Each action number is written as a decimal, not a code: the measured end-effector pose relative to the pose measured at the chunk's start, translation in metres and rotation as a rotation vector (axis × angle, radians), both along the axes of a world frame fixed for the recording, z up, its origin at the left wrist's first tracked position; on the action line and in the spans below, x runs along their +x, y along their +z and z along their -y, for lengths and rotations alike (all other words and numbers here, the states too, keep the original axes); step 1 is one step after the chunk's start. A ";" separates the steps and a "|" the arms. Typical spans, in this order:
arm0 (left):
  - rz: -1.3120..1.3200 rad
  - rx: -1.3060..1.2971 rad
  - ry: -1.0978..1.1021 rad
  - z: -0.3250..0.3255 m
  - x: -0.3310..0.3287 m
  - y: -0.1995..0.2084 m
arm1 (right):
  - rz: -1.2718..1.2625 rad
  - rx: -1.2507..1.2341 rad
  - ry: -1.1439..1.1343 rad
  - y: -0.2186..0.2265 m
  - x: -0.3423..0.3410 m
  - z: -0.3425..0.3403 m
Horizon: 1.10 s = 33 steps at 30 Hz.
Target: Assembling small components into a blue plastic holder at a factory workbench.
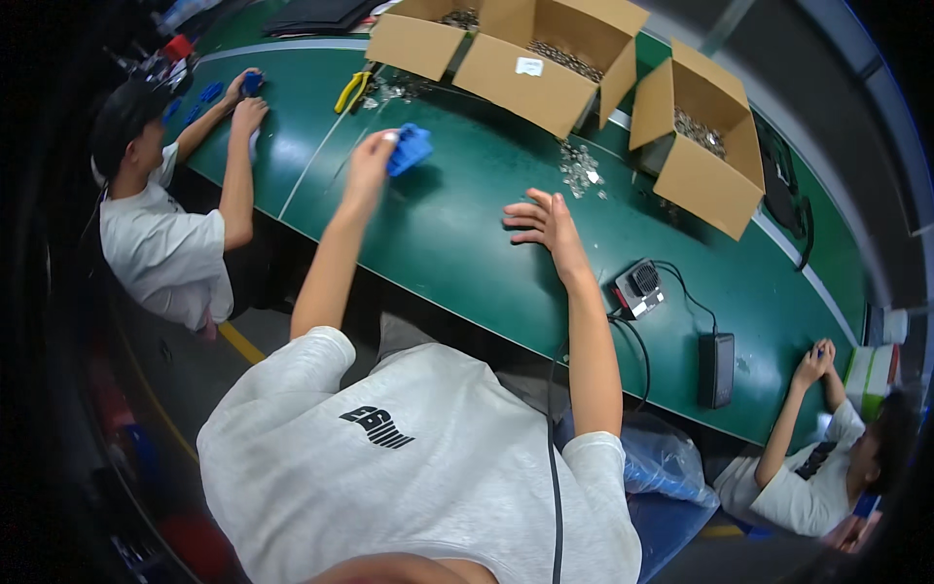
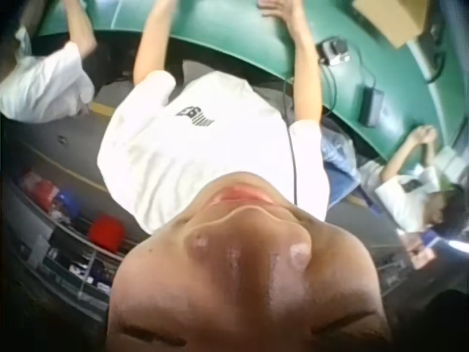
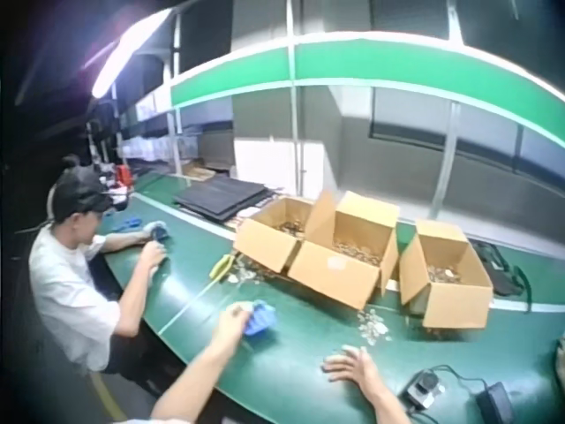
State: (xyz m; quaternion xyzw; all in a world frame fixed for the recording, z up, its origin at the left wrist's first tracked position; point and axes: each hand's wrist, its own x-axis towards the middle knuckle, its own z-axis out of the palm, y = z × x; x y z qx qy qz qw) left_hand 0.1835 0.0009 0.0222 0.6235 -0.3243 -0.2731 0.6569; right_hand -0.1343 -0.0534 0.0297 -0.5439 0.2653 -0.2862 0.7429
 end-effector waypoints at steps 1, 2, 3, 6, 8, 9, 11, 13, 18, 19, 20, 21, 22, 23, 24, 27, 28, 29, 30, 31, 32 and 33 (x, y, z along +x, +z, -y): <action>0.173 0.107 0.056 -0.016 0.048 -0.020 | -0.010 -0.012 0.009 -0.005 0.002 0.002; 0.548 0.269 0.314 -0.036 0.075 -0.037 | -0.008 -0.018 0.031 -0.007 0.004 0.001; 0.919 0.437 0.567 -0.052 0.083 -0.035 | -0.015 -0.042 0.012 -0.008 0.005 0.001; 0.776 0.458 0.575 -0.096 0.060 -0.031 | -0.040 -0.145 -0.002 -0.002 0.019 -0.016; 0.927 0.205 0.481 -0.110 0.030 -0.025 | -0.036 -0.389 0.149 0.023 0.037 -0.038; 0.979 0.116 0.411 -0.110 0.011 -0.021 | 0.080 -0.390 0.274 0.034 0.050 -0.053; 0.977 0.022 0.195 -0.104 -0.035 -0.013 | 0.178 -0.637 0.518 0.085 0.084 -0.103; 0.923 -0.119 -0.049 -0.090 -0.086 0.009 | 0.225 -0.747 0.782 0.129 0.110 -0.158; 0.965 -0.370 -0.615 -0.060 -0.141 0.043 | 0.589 -0.664 0.813 0.158 0.156 -0.255; 0.986 -0.420 -0.761 -0.057 -0.145 0.051 | 0.631 -0.644 0.748 0.165 0.154 -0.257; 1.004 -0.470 -0.816 -0.058 -0.142 0.057 | 0.702 -0.589 0.770 0.175 0.148 -0.263; 0.990 -0.492 -0.856 -0.060 -0.138 0.063 | 0.764 -0.542 0.774 0.188 0.138 -0.268; 0.983 -0.470 -0.967 -0.065 -0.131 0.068 | 0.863 -0.752 0.906 0.208 0.125 -0.272; 0.980 -0.459 -1.093 -0.066 -0.129 0.078 | 0.939 -0.977 1.029 0.223 0.109 -0.273; 0.878 -0.377 -1.187 -0.071 -0.123 0.090 | 0.908 -0.993 1.002 0.220 0.098 -0.275; 0.757 -0.422 -1.321 -0.079 -0.148 0.144 | 1.031 -0.356 0.753 0.190 0.068 -0.267; 0.681 -0.541 -1.376 -0.080 -0.167 0.168 | 1.004 -0.391 0.701 0.179 0.059 -0.256; 0.599 -0.649 -1.417 -0.082 -0.190 0.186 | 0.841 -0.488 0.680 0.169 0.050 -0.239; 0.473 -0.759 -1.499 -0.083 -0.218 0.194 | 0.672 -0.566 0.661 0.156 0.040 -0.224; 0.463 -0.844 -1.500 -0.095 -0.243 0.202 | 0.468 -0.599 0.757 0.139 0.033 -0.214; 0.395 -0.914 -1.554 -0.105 -0.274 0.205 | 0.240 -0.633 0.808 0.124 0.023 -0.205; 0.363 -0.952 -1.607 -0.115 -0.302 0.207 | 0.133 -0.676 0.833 0.107 0.018 -0.199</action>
